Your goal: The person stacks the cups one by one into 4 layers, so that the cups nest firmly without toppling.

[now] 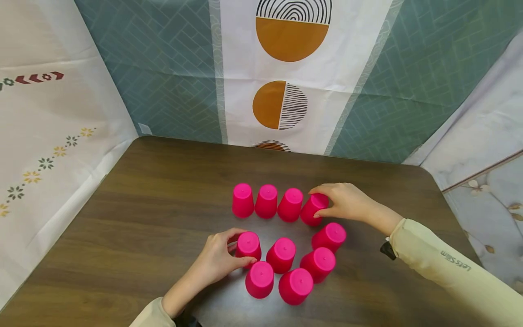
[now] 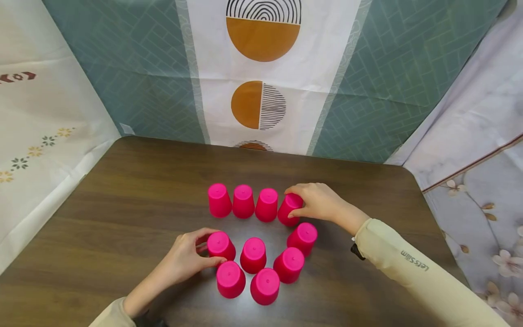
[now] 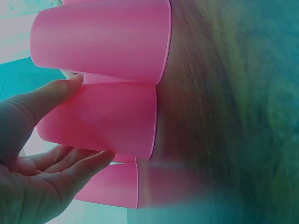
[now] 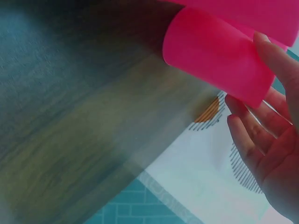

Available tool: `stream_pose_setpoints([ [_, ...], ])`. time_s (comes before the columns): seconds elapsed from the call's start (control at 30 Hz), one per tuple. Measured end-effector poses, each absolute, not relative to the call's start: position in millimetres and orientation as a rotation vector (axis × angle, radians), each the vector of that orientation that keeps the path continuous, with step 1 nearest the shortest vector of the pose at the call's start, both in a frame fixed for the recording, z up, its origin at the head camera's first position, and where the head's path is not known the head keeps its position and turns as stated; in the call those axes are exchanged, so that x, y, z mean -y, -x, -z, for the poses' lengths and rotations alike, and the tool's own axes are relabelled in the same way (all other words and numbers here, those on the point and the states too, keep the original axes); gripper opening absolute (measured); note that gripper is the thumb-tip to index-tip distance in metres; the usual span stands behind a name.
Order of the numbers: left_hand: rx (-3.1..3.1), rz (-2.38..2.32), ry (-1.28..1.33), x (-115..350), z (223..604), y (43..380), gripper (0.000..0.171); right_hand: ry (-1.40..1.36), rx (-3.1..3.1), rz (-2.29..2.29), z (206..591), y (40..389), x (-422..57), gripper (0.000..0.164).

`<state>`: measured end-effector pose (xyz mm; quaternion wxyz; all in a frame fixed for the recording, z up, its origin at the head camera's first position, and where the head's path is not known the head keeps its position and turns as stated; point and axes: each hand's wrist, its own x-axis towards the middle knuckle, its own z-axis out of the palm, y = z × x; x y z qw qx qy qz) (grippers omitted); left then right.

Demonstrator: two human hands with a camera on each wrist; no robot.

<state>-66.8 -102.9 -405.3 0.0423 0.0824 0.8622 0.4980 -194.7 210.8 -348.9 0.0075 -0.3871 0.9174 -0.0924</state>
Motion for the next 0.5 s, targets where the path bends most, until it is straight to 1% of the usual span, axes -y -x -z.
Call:
stream_pose_setpoints([
  [0.13, -2.627, -1.537, -0.215, 102.5, 405.8, 67.0, 0.051, 1.198, -2.898, 0.301, 353.2, 191.7, -211.5, 0.056],
  [0.33, -2.616, -1.560, -0.220, 102.6, 407.6, 68.9, 0.052, 1.171, -2.944, 0.339, 352.8, 187.8, -215.5, 0.063],
  [0.5, -2.556, -1.571, -0.314, 107.4, 407.8, 72.2, 0.052, 1.165, -2.973, 0.522, 351.4, 174.2, -225.6, 0.059],
])
